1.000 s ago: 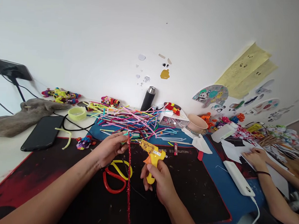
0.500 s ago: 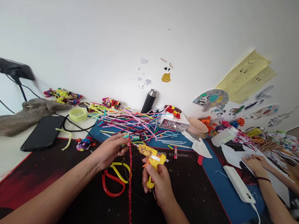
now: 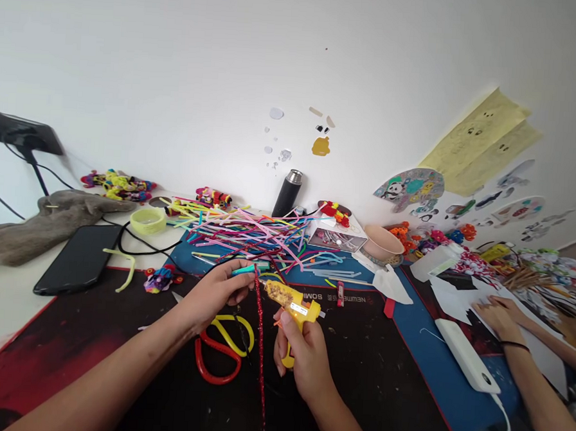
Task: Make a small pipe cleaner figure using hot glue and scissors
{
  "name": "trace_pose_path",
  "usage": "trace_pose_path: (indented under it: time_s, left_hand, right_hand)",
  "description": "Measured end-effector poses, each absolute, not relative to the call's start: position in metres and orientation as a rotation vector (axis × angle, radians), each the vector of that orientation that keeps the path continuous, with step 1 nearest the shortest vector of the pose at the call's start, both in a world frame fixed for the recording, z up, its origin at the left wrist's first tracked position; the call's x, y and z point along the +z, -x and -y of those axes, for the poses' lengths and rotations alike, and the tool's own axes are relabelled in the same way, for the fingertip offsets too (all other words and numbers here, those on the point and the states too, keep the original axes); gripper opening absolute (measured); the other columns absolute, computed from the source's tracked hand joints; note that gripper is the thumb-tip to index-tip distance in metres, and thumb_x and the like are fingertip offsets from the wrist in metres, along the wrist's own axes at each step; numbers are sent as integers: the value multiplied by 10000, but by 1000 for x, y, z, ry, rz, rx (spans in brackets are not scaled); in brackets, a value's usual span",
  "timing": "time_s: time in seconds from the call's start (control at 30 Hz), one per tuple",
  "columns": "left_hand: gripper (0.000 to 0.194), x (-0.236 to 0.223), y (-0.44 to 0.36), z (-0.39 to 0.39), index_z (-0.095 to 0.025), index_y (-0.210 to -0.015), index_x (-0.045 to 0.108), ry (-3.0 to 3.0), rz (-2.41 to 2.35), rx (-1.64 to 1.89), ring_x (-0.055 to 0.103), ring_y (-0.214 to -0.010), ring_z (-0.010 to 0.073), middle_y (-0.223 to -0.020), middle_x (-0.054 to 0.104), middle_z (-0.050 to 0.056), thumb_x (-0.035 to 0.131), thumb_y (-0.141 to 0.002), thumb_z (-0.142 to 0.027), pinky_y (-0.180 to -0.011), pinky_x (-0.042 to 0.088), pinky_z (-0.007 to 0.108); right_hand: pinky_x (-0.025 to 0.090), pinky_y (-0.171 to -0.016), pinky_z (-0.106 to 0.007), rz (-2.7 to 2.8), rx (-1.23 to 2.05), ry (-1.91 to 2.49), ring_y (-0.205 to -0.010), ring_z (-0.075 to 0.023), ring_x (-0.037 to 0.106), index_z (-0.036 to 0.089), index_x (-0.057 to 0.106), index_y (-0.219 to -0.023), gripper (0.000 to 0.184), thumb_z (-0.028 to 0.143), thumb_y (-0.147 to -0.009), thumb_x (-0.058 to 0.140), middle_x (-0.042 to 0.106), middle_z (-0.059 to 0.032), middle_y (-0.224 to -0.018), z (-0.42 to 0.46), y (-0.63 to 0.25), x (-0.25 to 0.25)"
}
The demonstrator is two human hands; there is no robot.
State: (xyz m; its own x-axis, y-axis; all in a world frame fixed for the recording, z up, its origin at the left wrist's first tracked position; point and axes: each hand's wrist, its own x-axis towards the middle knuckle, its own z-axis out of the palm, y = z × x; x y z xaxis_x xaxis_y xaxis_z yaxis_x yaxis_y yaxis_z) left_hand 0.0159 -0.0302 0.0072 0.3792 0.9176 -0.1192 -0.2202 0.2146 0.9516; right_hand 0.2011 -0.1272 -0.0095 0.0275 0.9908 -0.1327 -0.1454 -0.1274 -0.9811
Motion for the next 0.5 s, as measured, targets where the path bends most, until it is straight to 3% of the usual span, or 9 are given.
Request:
trace_pose_path:
  time_s: [0.23,0.5]
  left_hand:
    - [458,7,-17,32,-197,-1051,624,-1095,-864,903,399,-567,105,-683,518,-70,825,-814,-532,-534,252,245]
    - [427,10,-15,35,-204,-1106,617,-1348,-948,910,429,-603,132,-702,495,-72,741,-876,-542,-569,358,261]
  right_hand:
    - [306,-383,-209,1076,1235,1331,-330,-90,443,159,643,-890,709,868,-877,661,443,96,-446,130,-196,-8]
    - [301,-376,-216,1085,1140,1390,-337,-89,426,210,567,-749,729,932,-834,627,421,82,-434,128,-193,-7]
